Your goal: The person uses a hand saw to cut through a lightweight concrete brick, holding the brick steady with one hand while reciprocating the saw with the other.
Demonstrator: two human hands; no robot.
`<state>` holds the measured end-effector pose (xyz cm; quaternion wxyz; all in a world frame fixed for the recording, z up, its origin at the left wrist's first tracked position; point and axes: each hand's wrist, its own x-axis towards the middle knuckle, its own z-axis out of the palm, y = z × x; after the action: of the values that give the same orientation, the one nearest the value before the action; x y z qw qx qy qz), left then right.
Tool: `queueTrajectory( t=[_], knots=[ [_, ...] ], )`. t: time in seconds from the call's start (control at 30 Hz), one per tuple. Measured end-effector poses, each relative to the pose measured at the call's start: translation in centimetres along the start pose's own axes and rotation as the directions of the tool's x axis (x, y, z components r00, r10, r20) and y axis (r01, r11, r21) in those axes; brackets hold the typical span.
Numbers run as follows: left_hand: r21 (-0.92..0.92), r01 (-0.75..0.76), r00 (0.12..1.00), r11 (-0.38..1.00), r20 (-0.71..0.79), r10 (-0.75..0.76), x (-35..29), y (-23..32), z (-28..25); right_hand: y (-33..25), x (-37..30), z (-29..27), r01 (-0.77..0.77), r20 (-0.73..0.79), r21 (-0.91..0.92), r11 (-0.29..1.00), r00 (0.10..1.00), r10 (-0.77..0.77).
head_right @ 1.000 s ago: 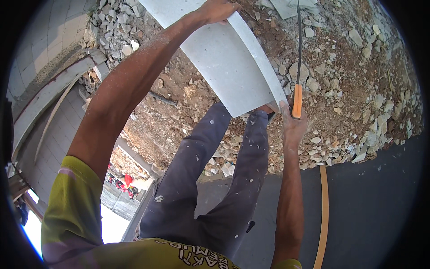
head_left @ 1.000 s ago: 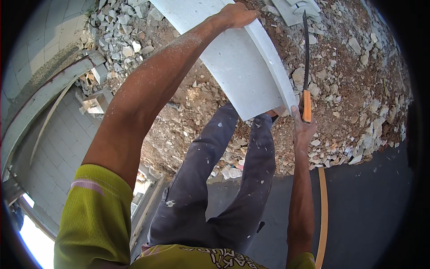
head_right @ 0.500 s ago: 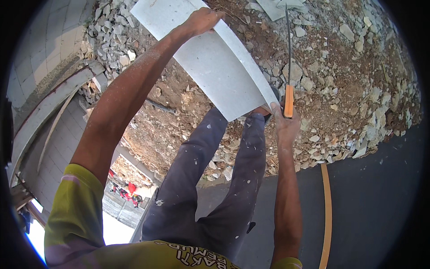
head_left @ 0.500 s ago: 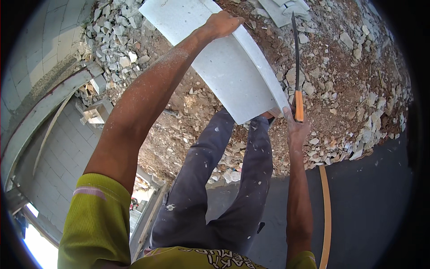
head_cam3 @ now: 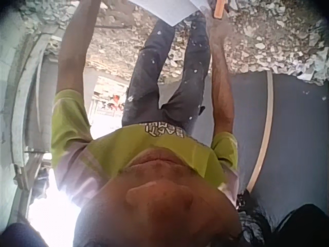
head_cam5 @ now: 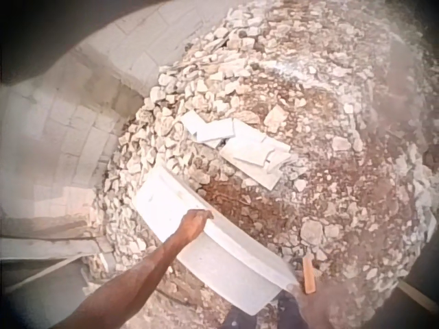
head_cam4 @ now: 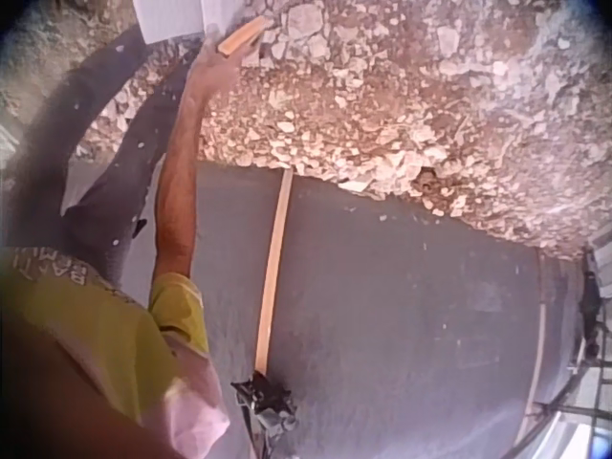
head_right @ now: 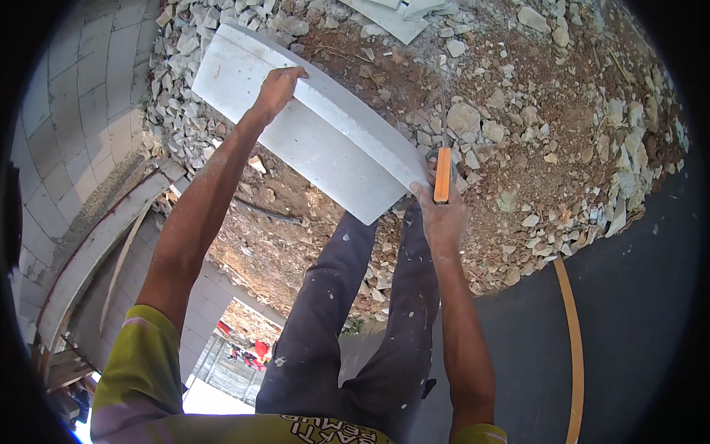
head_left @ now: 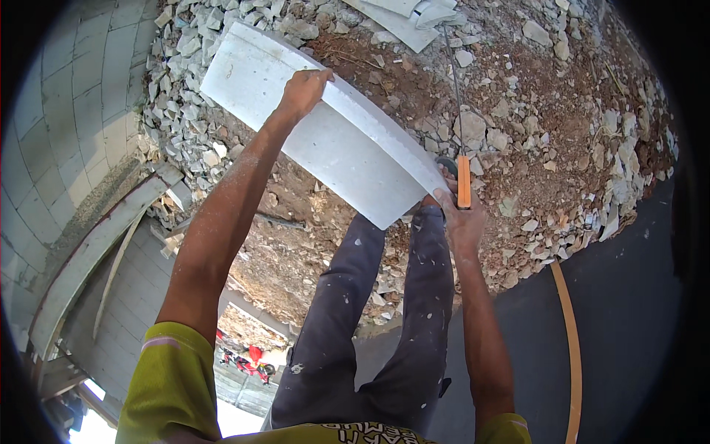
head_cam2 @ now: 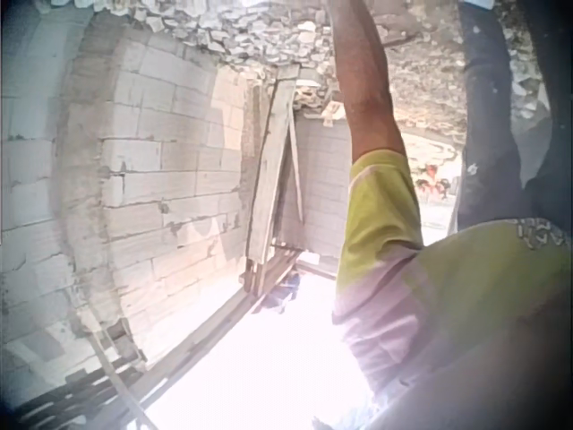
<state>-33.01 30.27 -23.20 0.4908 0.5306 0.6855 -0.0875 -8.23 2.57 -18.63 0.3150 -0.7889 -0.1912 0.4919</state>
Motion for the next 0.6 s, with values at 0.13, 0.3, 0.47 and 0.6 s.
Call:
queueTrajectory(
  t=[0.13, 0.3, 0.47, 0.6],
  knots=[
    [-0.017, 0.053, 0.999, 0.998, -0.008, -0.053, -1.4, 0.9, 0.0, -1.1, -0.5, -0.2, -0.037, 0.009, -0.125, 0.991, 0.999, 0.038],
    [-0.027, 0.076, 0.996, 0.997, -0.034, -0.077, -0.9, -0.1, 0.5, -0.5, -0.3, -0.6, -0.051, 0.028, -0.117, 0.992, 0.998, 0.055],
    [-0.134, 0.057, 0.995, 0.989, -0.072, -0.067, -0.7, -1.1, 1.1, -0.2, -0.3, -0.6, -0.047, 0.023, -0.123, 0.991, 0.998, 0.051],
    [-0.181, 0.086, 0.992, 0.980, -0.072, -0.100, 0.0, -1.9, 0.6, -0.8, -0.5, -0.4, -0.090, 0.026, -0.091, 0.992, 0.995, 0.092]
  ],
)
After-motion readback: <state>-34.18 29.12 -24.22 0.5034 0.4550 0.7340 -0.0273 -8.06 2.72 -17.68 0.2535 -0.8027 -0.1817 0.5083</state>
